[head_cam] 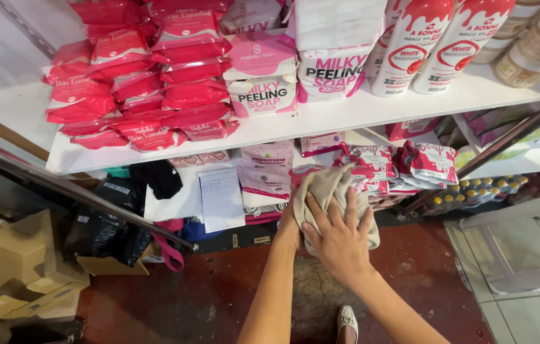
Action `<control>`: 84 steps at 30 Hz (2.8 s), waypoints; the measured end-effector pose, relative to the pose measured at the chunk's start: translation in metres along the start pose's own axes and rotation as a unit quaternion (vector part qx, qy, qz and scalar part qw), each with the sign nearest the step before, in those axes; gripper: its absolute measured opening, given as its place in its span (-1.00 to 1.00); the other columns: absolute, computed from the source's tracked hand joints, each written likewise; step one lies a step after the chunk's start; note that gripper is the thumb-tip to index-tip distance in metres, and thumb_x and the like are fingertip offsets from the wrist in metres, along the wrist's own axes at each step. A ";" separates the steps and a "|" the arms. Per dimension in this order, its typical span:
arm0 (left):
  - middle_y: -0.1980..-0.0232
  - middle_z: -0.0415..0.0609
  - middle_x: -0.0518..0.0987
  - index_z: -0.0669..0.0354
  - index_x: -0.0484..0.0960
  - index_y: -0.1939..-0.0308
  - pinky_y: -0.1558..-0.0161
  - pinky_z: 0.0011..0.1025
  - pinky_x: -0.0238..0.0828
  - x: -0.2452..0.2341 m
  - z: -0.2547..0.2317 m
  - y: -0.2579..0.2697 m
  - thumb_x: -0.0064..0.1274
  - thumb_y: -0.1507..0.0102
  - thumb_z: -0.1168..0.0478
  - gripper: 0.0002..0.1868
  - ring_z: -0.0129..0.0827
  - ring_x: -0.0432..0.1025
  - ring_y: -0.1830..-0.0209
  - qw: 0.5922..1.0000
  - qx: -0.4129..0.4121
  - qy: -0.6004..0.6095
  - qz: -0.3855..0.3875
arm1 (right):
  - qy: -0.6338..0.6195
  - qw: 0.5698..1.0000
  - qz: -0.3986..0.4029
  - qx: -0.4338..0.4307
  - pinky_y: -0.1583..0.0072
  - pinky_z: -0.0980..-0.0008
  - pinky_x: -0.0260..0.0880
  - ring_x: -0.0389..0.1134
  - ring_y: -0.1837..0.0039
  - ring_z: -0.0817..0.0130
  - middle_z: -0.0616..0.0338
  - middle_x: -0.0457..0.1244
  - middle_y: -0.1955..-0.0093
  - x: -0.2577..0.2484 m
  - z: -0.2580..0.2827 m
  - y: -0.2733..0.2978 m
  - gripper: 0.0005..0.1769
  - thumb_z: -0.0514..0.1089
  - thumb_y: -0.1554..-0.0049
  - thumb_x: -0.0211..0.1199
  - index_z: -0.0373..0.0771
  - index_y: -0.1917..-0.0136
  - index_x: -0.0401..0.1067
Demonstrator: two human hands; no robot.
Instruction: The person wipes the surface of individual soap packets with a cloth and places them back on the shelf. The person handles multiple packets of 'Milky Peeling Soap' and 'Sea Buckthorn Soap' one by one, cleaning them before restocking them on the shelf.
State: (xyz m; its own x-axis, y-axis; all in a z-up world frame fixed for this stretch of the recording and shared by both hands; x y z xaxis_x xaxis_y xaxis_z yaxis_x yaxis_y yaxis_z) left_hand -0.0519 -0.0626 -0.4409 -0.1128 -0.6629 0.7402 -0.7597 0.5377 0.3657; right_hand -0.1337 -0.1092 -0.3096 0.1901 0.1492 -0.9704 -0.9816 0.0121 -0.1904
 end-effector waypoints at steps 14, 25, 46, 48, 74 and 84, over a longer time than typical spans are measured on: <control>-0.20 -0.05 0.64 0.09 0.52 -0.38 -0.13 -0.31 0.40 -0.044 -0.008 0.015 -0.31 -0.42 -0.40 -0.23 -0.35 0.44 -0.05 0.990 0.033 -0.026 -0.137 | -0.060 0.993 0.027 -0.101 -0.55 -0.24 -0.11 0.25 -0.46 0.05 0.05 0.34 -0.27 -0.011 -0.009 -0.085 -0.47 0.27 -0.22 0.05 0.02 -0.31 0.48; -0.04 0.01 0.67 0.11 0.52 -0.25 0.00 -0.05 0.60 -0.051 -0.023 0.009 -0.31 -0.38 -0.33 -0.31 -0.19 0.59 -0.01 0.991 -0.010 0.037 -0.129 | -0.174 0.978 -0.113 -0.011 -0.43 -0.31 0.02 0.01 -0.45 -0.49 -0.40 0.10 -0.39 -0.014 -0.006 -0.019 -0.23 0.23 -0.19 0.19 -0.20 -0.53 0.21; -0.47 0.00 0.37 0.07 0.23 -0.50 -0.32 -0.17 0.30 0.004 -0.044 0.042 -0.45 -0.34 -0.40 -0.16 -0.25 0.33 -0.42 0.978 0.080 -0.116 -0.155 | -0.628 0.701 0.138 0.310 -0.42 -0.16 0.18 0.13 -0.40 -0.43 -0.53 0.11 -0.39 0.102 -0.154 -0.048 -0.17 0.40 -0.45 -0.23 -0.31 -0.53 0.37; -0.44 0.09 0.44 0.11 0.30 -0.46 -0.20 -0.13 0.45 0.030 -0.058 0.060 -0.44 -0.29 -0.46 -0.09 -0.17 0.41 -0.35 0.985 0.064 -0.094 -0.127 | -0.847 0.406 0.126 0.319 -0.40 0.01 0.31 0.30 -0.39 0.14 0.03 0.30 -0.36 0.117 -0.134 -0.026 -0.34 0.31 -0.33 -0.18 -0.11 -0.48 0.27; -0.62 -0.20 0.18 -0.34 0.08 -0.58 -0.52 0.13 0.12 0.023 0.006 0.028 -0.41 -0.35 -0.36 -0.27 -0.27 0.12 -0.61 0.944 0.240 0.153 0.169 | -0.003 0.997 -0.014 -0.073 -0.35 -0.68 -0.17 -0.24 -0.65 -0.16 0.03 0.03 -0.57 -0.043 0.061 -0.007 -0.29 0.29 -0.13 0.10 0.04 -0.48 0.25; -0.54 0.10 0.33 -0.05 0.25 -0.58 -0.47 0.10 0.15 0.071 -0.020 0.067 -0.36 -0.22 -0.68 0.09 0.03 0.23 -0.51 0.930 0.076 0.246 0.262 | -0.153 0.988 0.007 -0.002 -0.48 -0.34 -0.01 -0.06 -0.61 -0.23 -0.20 0.07 -0.53 -0.010 -0.027 -0.083 -0.34 0.25 -0.27 0.02 -0.11 -0.50 0.24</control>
State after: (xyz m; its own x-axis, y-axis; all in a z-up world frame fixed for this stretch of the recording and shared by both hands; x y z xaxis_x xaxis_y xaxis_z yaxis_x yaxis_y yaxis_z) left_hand -0.0983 -0.0629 -0.3529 -0.2148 0.0074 0.9766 -0.7694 0.6147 -0.1739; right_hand -0.0532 -0.1380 -0.2882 0.1616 0.4409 -0.8829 -0.9839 0.0033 -0.1784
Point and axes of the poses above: each hand's wrist, its own y-axis away from the middle knuckle, its own x-axis out of the palm, z = x × y, the point moved 9 cm from there along -y, towards the middle knuckle
